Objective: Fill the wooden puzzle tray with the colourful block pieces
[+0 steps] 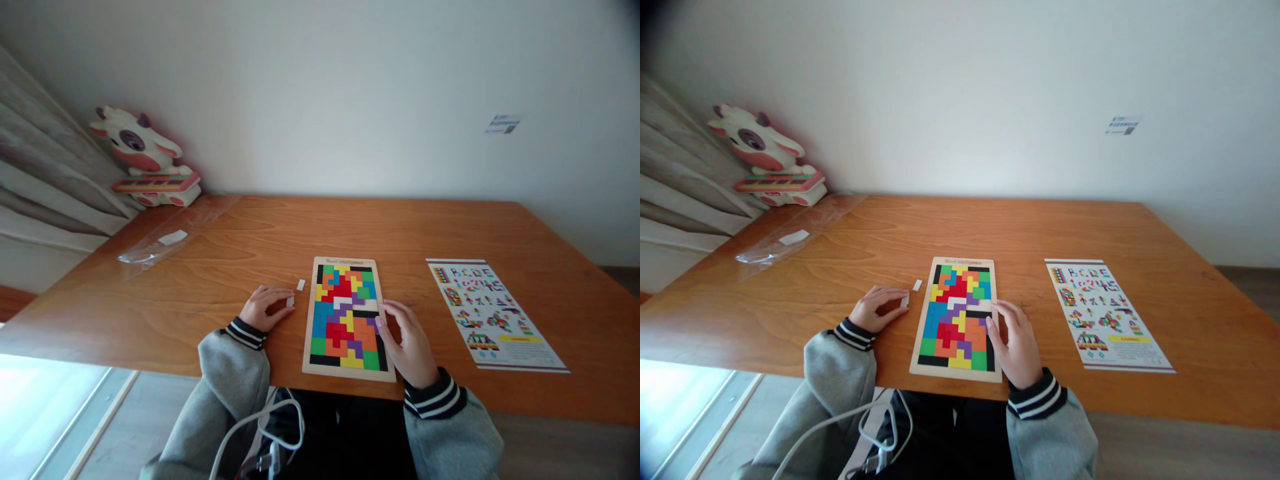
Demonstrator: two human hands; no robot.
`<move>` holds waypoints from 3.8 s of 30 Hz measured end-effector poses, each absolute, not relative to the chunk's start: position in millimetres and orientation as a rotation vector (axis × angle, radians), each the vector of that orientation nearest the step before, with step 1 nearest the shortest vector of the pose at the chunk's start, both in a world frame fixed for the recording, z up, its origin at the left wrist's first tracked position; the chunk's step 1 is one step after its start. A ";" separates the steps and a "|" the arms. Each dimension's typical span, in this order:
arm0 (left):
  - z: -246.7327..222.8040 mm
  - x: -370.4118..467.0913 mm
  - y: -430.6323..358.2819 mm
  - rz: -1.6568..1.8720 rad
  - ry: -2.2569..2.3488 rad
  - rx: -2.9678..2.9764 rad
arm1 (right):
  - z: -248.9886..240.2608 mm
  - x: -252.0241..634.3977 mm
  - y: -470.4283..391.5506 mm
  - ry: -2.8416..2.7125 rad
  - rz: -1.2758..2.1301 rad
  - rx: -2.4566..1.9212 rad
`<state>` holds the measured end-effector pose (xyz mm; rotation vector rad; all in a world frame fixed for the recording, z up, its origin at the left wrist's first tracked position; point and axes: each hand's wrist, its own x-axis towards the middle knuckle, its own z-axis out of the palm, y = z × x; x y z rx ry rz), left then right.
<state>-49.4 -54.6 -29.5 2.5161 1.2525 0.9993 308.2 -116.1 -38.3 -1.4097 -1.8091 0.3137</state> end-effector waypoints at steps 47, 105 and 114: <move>-32.2 -38.6 4.2 0.922 1.028 2.560 | -35.6 306.3 -116.3 -1.787 0.304 -1.442; -7.9 63.8 -17.0 1.432 0.323 2.685 | -26.7 264.3 -111.1 -1.285 0.745 -1.358; -6.3 68.7 -21.1 1.372 0.258 2.678 | -23.4 263.1 -117.5 -1.447 0.939 -1.269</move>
